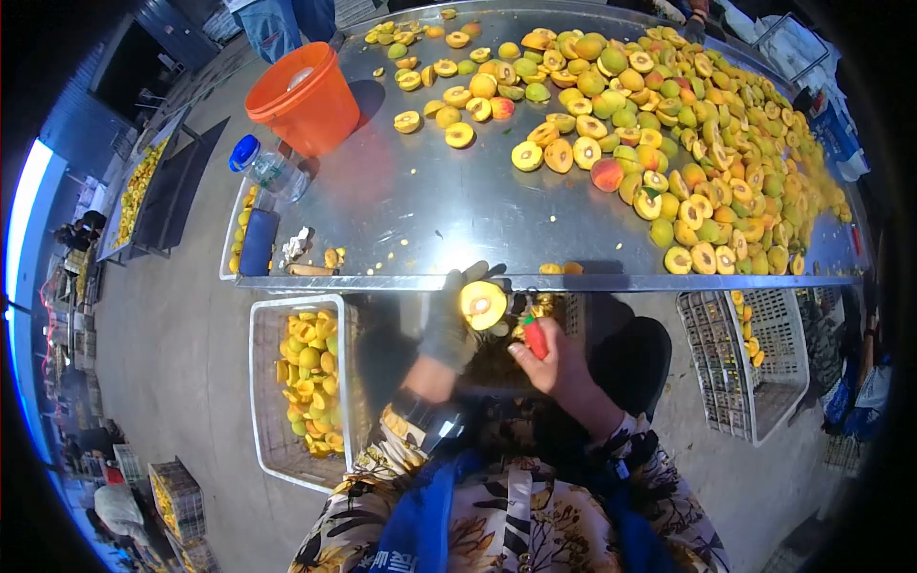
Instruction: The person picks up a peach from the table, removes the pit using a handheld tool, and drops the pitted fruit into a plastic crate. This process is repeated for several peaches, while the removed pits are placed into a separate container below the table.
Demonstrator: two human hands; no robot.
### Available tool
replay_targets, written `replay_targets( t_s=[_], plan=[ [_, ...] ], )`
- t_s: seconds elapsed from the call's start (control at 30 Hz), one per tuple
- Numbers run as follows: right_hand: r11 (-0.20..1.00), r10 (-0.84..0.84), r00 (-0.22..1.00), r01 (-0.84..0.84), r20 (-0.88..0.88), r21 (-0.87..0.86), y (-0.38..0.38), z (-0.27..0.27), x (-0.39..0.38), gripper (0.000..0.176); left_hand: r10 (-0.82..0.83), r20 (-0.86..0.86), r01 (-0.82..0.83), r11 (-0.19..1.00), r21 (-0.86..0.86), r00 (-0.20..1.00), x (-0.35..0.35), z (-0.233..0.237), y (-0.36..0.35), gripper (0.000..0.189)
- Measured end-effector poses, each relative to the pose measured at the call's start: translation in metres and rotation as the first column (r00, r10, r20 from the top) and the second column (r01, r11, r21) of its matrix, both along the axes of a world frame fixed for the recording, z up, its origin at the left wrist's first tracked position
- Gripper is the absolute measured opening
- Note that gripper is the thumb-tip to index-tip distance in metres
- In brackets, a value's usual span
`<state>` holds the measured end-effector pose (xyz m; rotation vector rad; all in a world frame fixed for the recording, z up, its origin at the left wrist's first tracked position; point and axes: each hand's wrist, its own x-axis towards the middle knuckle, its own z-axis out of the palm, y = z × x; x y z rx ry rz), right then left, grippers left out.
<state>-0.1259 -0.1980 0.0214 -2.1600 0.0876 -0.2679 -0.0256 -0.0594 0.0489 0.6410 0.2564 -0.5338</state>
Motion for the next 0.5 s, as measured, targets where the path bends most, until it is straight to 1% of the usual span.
replay_targets(
  t_s=[0.03,0.07,0.17,0.2,0.3,0.4,0.5],
  plan=[
    [0.999,0.002,0.999,0.0,-0.032,0.045,0.009,0.005,-0.003,0.046,0.049,0.027,-0.052,0.995,0.089,0.998,-0.001,-0.002,-0.005,0.033],
    [0.996,0.028,0.991,-0.016,-0.13,0.092,0.014,0.023,-0.003,0.041,0.095,0.06,-0.104,0.979,0.174,0.994,-0.001,-0.003,-0.007,0.031],
    [0.997,0.034,0.958,-0.014,-0.284,0.073,0.019,0.013,-0.001,0.038,-0.002,0.043,0.002,1.0,-0.004,0.999,-0.002,-0.019,-0.008,0.027],
    [0.999,0.009,0.963,0.004,-0.269,0.046,0.02,0.01,-0.002,0.035,-0.015,0.025,0.015,1.0,-0.014,1.0,-0.005,-0.022,-0.008,0.027],
    [1.0,-0.002,0.962,0.009,-0.271,0.027,0.021,0.005,-0.002,0.035,-0.055,0.013,0.056,0.997,-0.051,0.998,-0.012,-0.018,-0.01,0.028],
    [1.0,-0.007,0.952,0.002,-0.306,-0.017,0.025,0.006,-0.005,0.034,-0.026,0.065,0.023,0.998,0.055,0.998,-0.017,-0.014,-0.015,0.029],
    [1.0,0.0,0.95,-0.002,-0.314,-0.006,0.029,0.0,-0.009,0.031,-0.01,0.098,-0.004,0.99,0.144,0.995,-0.019,-0.013,-0.019,0.029]
  ],
)
